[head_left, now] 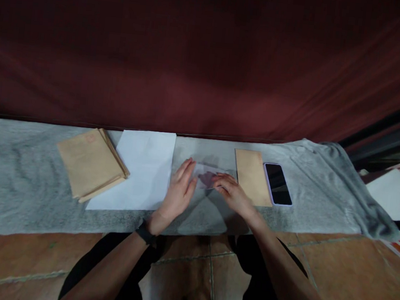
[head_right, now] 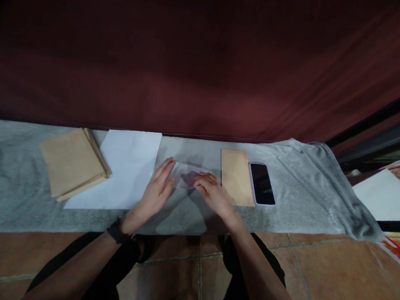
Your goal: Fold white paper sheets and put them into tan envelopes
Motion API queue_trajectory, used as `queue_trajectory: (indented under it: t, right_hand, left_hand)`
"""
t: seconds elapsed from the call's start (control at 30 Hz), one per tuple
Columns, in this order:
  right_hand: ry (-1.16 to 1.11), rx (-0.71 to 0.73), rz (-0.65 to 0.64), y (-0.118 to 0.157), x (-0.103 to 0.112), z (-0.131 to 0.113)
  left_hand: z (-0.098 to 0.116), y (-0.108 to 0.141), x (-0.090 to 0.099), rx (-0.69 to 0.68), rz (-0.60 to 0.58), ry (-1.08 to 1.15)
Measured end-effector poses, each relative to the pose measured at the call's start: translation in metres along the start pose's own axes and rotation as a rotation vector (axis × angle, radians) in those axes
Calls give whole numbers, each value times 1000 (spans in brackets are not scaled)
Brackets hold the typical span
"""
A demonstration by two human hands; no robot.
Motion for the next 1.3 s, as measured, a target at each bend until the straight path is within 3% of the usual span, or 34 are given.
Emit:
queue_trajectory:
  t: [0.2, 0.4, 0.5, 0.67, 0.87, 1.17, 1.3]
  right_hand:
    - [-22, 41, -156, 10, -6, -1]
    - [13, 47, -246, 15, -6, -8]
    - [32, 6, -246, 15, -6, -5]
    - [180, -205, -47, 11, -13, 9]
    - [406, -211, -40, 10, -42, 3]
    - [468, -231, 24, 16, -46, 6]
    - [491, -235, 28, 17, -48, 7]
  left_hand:
    - [11, 7, -45, -61, -262, -218]
    - [24, 15, -62, -105, -313, -324]
    - [26, 15, -66, -99, -287, -362]
    - [28, 12, -72, -89, -249, -390]
    - [24, 6, -77, -52, -257, -406]
    - [0, 7, -66, 47, -162, -406]
    - [1, 8, -62, 127, -198, -478]
Point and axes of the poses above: each hand's wrist, its own y-axis away from the middle knuckle, its own x-axis out of the back of the hand, z = x × y, the point moved 8 cm from there along -y, towards the middle knuckle, and after that the axes turned 9 degrees about -z, right-handed, at the moved point
